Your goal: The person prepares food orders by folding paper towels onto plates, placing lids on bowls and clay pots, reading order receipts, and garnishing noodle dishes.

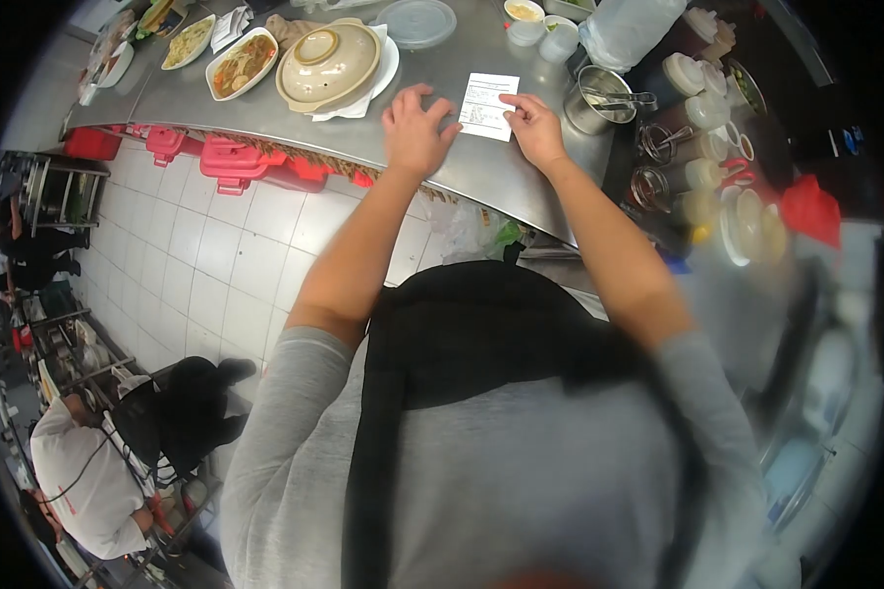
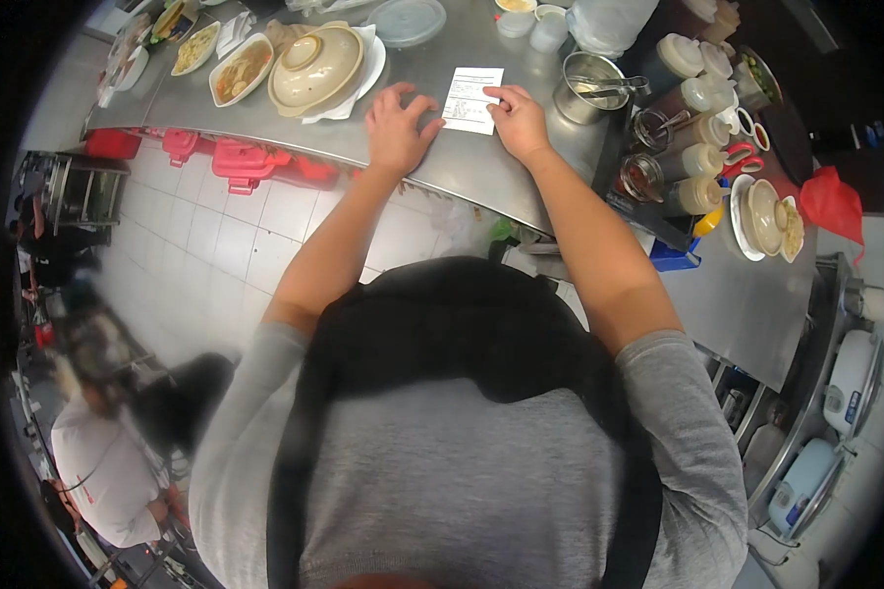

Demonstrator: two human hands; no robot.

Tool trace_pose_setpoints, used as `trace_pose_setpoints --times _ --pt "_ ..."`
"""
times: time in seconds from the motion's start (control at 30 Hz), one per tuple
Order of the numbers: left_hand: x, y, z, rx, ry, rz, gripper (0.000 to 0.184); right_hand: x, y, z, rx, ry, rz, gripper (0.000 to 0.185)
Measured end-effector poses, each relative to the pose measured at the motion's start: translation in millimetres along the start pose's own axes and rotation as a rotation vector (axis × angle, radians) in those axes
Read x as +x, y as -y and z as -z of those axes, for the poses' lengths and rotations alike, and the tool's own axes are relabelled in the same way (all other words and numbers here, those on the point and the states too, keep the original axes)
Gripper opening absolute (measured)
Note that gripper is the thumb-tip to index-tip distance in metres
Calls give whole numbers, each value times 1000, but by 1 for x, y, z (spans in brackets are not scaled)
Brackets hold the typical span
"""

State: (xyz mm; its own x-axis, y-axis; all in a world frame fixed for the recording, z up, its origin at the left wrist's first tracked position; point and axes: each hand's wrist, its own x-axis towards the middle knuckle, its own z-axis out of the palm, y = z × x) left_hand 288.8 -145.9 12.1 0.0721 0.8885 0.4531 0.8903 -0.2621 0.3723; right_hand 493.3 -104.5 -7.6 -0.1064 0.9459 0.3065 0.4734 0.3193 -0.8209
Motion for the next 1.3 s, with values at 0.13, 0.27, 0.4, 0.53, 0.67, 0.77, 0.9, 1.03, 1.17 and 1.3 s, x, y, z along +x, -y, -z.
trace_pose_setpoints --times 0.13,0.27,0.4,0.53,0.67,0.77,0.9,1.03,1.17,1.3 --pt "-1 1 0 -29 30 -77 21 0 -2 -1 11 -6 3 25" --pt "0 1 -3 -14 47 -91 19 -1 2 1 -8 -5 -8 25" --pt "1 -1 3 30 45 -19 17 0 2 0 -13 4 -14 25" --pt "-5 3 9 80 -16 106 27 0 2 1 -42 8 -13 26" --pt "-5 4 4 90 8 64 33 -2 10 4 -57 8 -26 24" --pt "-5 10 3 90 -20 55 33 2 20 3 -105 57 45 28" --pt "-2 8 3 64 4 74 32 44 114 37 -162 145 470 35" --pt "-3 10 8 7 -23 29 30 103 248 133 -311 127 810 34" --pt "-2 -3 26 -5 -3 81 29 172 339 255 -409 -231 996 25" --pt "-4 -5 24 -17 -88 64 30 240 379 381 -229 -526 847 21"
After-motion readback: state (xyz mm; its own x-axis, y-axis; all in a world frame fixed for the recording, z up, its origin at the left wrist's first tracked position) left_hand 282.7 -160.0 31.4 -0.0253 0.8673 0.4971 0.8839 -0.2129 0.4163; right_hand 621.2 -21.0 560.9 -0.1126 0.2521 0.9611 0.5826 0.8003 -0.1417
